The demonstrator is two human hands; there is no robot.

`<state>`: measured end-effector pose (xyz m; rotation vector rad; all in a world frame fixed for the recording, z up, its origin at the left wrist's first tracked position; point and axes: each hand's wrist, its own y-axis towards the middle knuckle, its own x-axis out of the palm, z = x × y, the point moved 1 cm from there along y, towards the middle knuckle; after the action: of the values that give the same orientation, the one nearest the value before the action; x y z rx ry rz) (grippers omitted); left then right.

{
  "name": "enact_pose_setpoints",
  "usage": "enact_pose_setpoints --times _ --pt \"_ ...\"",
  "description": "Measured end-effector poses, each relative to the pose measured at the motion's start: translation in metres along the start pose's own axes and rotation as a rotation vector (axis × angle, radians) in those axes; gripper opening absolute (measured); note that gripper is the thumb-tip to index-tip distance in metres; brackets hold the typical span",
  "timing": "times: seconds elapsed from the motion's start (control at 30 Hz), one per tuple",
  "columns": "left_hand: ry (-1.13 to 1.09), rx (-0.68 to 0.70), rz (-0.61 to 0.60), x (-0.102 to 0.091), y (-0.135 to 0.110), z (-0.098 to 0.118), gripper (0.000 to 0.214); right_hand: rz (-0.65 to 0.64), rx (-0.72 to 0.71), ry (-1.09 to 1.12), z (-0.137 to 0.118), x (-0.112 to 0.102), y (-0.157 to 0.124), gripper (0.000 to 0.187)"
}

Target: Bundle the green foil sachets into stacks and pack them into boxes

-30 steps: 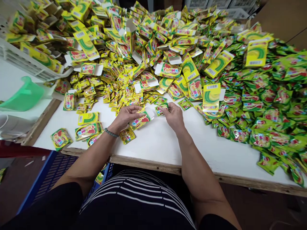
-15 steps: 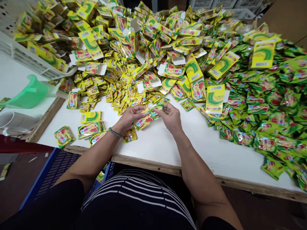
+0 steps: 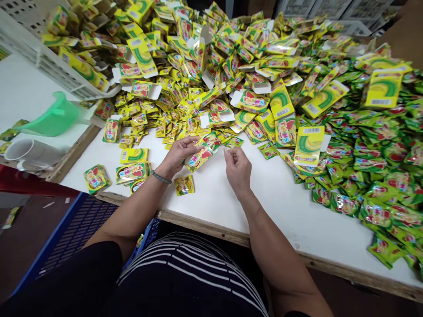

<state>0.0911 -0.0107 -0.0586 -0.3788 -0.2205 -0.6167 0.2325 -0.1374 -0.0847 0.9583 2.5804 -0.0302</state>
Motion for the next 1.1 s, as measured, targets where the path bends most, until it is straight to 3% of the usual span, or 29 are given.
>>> enact_pose_setpoints --times 0.1,0.23,0.33,0.37,0.47,0.57,0.67,0.77,0.93,1.1 --pt "-0.022 0.079 0.081 -0.009 0.001 0.009 0.047 -0.163 -0.109 -0.056 -0.005 0.023 -0.017 0.021" --pt "-0.042 0.101 0.077 -0.015 0.003 0.01 0.052 -0.486 -0.362 -0.268 -0.014 0.055 -0.037 0.026" --pt "0.005 0.083 0.065 -0.013 0.003 0.006 0.045 -0.602 -0.315 -0.316 -0.015 0.057 -0.038 0.01" --pt "0.027 0.079 0.059 -0.012 0.003 0.005 0.042 -0.617 -0.278 -0.298 -0.014 0.053 -0.035 0.013" --pt "0.074 0.066 0.038 -0.009 0.002 0.003 0.039 -0.632 -0.174 -0.257 -0.005 0.029 -0.022 0.022" --pt "0.094 0.026 0.023 -0.008 0.002 0.002 0.04 -0.624 -0.025 -0.138 0.006 -0.002 -0.006 0.02" --pt "0.099 -0.017 -0.004 -0.008 0.003 0.0 0.045 -0.522 0.149 0.176 0.01 -0.033 0.009 0.027" --pt "0.121 -0.036 -0.024 -0.009 0.005 -0.005 0.046 -0.375 0.169 0.323 0.009 -0.051 0.02 0.035" --pt "0.203 -0.063 -0.104 -0.003 0.004 -0.014 0.05 -0.158 0.152 0.323 0.008 -0.05 0.025 0.033" --pt "0.218 -0.054 -0.176 0.004 0.001 -0.017 0.055 -0.324 0.224 0.205 0.011 -0.039 0.023 0.033"
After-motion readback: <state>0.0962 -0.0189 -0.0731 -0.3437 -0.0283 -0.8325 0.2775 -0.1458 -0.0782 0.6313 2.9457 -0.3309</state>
